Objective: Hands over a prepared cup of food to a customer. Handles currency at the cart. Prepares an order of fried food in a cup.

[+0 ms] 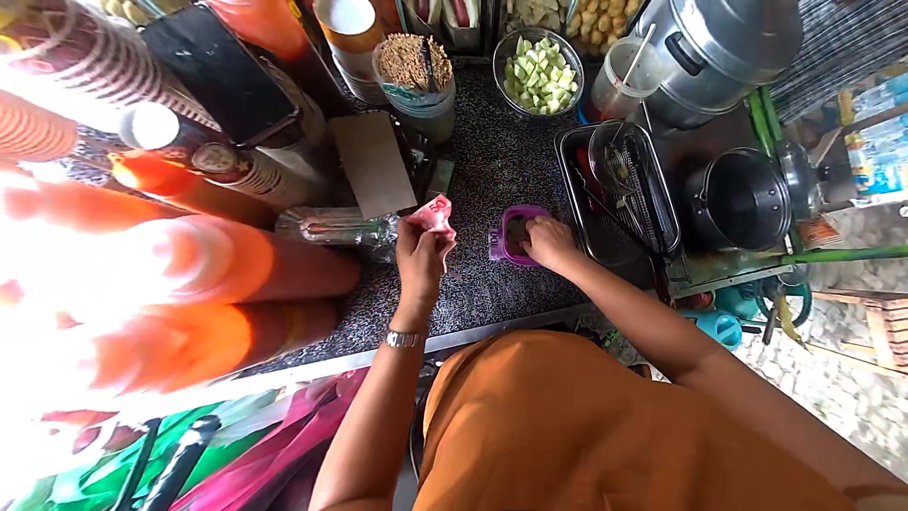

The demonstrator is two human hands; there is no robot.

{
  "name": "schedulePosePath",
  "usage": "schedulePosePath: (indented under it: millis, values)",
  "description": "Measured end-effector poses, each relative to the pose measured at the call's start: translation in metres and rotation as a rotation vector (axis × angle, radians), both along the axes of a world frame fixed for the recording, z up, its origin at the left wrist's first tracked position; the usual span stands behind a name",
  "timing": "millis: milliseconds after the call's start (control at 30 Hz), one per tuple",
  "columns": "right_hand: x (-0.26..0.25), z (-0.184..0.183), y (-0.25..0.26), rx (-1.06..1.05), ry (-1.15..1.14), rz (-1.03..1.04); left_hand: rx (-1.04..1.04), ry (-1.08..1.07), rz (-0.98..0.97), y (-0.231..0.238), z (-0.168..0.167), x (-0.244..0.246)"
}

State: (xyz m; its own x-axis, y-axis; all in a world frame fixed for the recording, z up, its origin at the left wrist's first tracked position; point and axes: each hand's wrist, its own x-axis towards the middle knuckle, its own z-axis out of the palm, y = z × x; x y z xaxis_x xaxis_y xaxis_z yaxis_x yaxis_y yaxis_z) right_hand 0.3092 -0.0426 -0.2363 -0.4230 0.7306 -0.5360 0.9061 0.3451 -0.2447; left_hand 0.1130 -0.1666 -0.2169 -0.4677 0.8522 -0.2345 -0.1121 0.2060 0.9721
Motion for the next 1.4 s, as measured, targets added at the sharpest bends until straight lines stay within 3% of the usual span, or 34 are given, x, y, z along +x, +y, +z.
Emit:
schedulePosePath:
  millis: [133, 367, 467, 667, 833, 933, 1033, 1167, 1267, 1400]
  values:
    - [-0.002, 0.0, 0.006, -0.04, -0.021, -0.022, -0.05, 0.08, 0.017, -0.024, -0.005, -0.001]
    - [-0.003, 0.004, 0.011, -0.109, 0.0, -0.045, 0.001, 0.0, 0.128, -0.026, -0.001, 0.001]
    - [0.007, -0.008, 0.014, -0.19, 0.216, -0.168, 0.028, -0.01, 0.159, -0.027, -0.005, -0.001]
    - [0.026, -0.004, 0.017, -0.617, 0.808, -0.717, 0.071, -0.047, 0.175, -0.032, -0.007, -0.002]
    - [0.03, 0.002, 0.02, -0.721, 1.021, -0.801, 0.065, -0.046, 0.137, -0.032, -0.006, -0.004]
    - [0.026, 0.004, 0.014, -0.694, 1.004, -0.857, 0.013, -0.029, 0.123, -0.041, -0.008, -0.004]
    - [0.018, 0.005, 0.018, -0.547, 0.862, -0.775, 0.009, -0.037, 0.128, -0.037, -0.008, -0.004]
    - [0.006, -0.009, 0.013, -0.093, 0.44, -0.28, -0.022, -0.056, 0.123, -0.038, -0.009, -0.002]
    - [-0.007, -0.019, 0.008, 0.007, 0.239, -0.103, -0.022, -0.067, 0.127, -0.035, -0.007, 0.002]
    - [-0.008, -0.026, 0.012, -0.02, 0.261, -0.115, 0.003, -0.074, 0.105, -0.029, -0.006, 0.005]
